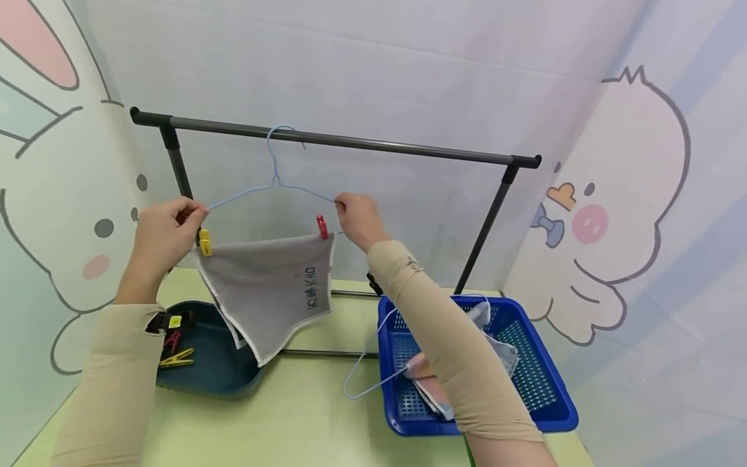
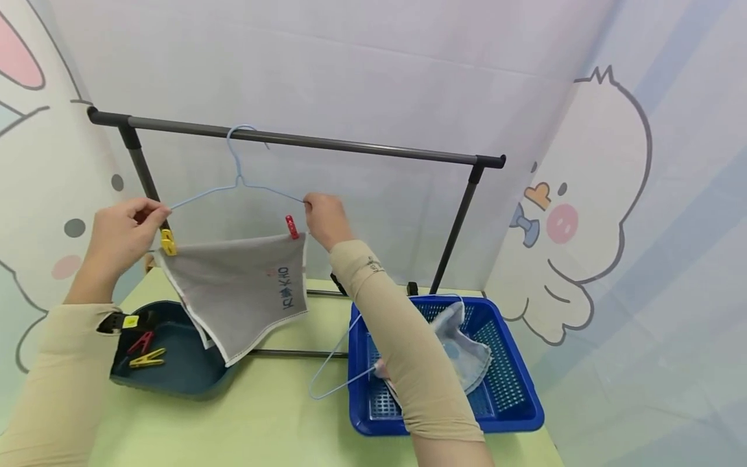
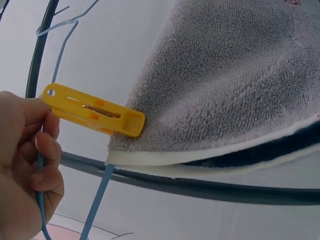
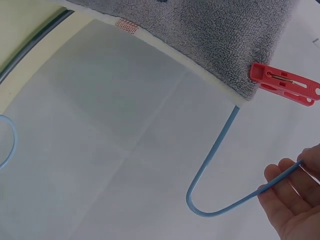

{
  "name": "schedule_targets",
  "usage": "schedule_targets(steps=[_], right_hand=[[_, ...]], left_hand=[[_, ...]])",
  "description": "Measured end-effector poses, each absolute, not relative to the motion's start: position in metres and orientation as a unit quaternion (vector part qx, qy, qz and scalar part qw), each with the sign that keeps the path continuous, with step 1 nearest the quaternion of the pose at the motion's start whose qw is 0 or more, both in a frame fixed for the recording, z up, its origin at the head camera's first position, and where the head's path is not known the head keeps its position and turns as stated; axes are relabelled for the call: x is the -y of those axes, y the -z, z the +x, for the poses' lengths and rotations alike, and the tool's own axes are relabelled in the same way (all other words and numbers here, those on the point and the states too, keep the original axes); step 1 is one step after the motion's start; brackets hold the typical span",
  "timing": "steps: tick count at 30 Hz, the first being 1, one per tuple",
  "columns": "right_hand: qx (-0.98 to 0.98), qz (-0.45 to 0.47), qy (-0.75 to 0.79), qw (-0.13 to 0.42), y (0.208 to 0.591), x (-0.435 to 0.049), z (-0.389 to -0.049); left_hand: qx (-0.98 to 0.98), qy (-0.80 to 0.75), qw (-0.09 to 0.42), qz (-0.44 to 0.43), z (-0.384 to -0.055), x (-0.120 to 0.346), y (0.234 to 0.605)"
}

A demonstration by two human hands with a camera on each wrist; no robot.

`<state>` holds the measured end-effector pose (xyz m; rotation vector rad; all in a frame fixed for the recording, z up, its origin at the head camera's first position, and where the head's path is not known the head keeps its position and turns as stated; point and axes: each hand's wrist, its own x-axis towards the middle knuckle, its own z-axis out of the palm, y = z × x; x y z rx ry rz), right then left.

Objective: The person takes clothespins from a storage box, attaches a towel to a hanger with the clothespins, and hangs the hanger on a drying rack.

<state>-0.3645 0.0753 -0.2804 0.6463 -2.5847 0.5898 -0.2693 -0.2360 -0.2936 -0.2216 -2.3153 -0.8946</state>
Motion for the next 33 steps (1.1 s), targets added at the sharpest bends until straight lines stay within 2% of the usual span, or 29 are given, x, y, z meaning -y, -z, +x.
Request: schedule_targets(steps=[7, 15, 28, 33], right_hand=[[0.935, 0.256, -0.187, 0.157, 0.279, -0.056, -0.363], [0.947, 0.259, -0.163, 0.097, 0.279, -0.041, -0.36], [0.946, 0.26, -0.167, 0.096, 0.278, -0.053, -0.361], [0.946, 0.26, -0.165, 0.103, 0.277, -0.055, -0.361]], left_hand=[[0.885, 0.326, 0.327, -0.064, -0.263, 0.254, 0.295], [0.889, 0.331, 0.313, -0.057, -0.257, 0.267, 0.294], [0.909, 0.329, 0.248, -0.061, -0.263, 0.267, 0.298], [0.91, 0.331, 0.242, -0.064, -0.261, 0.269, 0.303]])
